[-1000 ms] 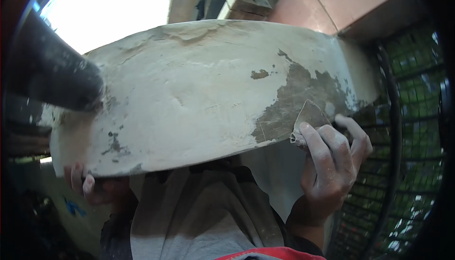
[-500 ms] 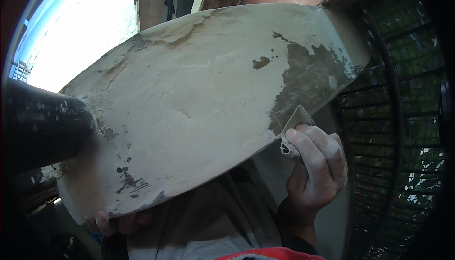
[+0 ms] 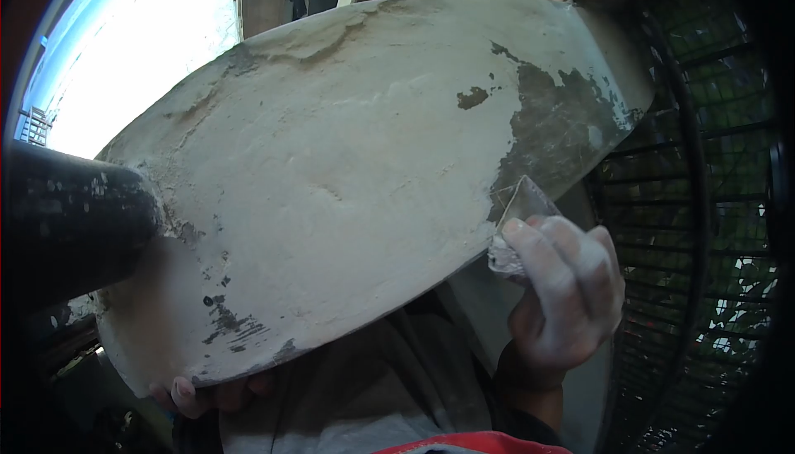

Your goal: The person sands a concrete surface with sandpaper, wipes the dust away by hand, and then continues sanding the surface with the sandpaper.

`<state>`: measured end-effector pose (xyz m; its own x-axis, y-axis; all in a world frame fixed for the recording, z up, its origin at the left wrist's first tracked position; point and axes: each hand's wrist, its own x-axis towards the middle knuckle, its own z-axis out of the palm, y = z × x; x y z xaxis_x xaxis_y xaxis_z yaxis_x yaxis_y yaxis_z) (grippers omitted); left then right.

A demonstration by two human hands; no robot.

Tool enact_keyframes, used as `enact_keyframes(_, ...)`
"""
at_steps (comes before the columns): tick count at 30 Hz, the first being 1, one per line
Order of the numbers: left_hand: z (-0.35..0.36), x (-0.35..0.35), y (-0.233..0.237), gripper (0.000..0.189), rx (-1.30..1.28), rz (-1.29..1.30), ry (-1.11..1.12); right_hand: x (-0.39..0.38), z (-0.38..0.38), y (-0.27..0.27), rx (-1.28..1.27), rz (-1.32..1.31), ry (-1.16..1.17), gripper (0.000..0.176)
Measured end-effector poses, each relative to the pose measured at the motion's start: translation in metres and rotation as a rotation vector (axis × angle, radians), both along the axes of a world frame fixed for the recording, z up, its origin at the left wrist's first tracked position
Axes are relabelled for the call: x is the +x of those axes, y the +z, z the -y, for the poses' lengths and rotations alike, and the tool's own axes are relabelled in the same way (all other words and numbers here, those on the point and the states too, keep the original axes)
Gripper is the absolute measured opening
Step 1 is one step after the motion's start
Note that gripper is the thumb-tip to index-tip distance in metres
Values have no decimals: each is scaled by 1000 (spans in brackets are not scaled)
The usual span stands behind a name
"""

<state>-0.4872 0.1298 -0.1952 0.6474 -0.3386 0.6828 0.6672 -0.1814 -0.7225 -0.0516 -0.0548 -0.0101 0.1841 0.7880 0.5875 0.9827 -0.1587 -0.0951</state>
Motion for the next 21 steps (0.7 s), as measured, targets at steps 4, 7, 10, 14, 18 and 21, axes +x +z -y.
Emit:
enact_keyframes(4,11,16,7,58,-142,105,-17,22,-5,-5,77,78,-129,14)
enact_keyframes(7,18,32,12,57,-191,158,-19,7,0,-2,-19,13,-13,16)
enact_keyframes(10,18,41,15,57,-226,183,-47,16,-1,-4,46,22,-36,17)
enact_keyframes(14,20,46,16,57,-250,211,-54,7,0,-2,-2,38,-12,18)
enact_keyframes(18,18,49,17,56,-275,221,-78,17,2,-5,26,57,-52,19)
enact_keyframes(21,21,50,16,56,-278,237,-72,6,3,-2,16,49,-36,22)
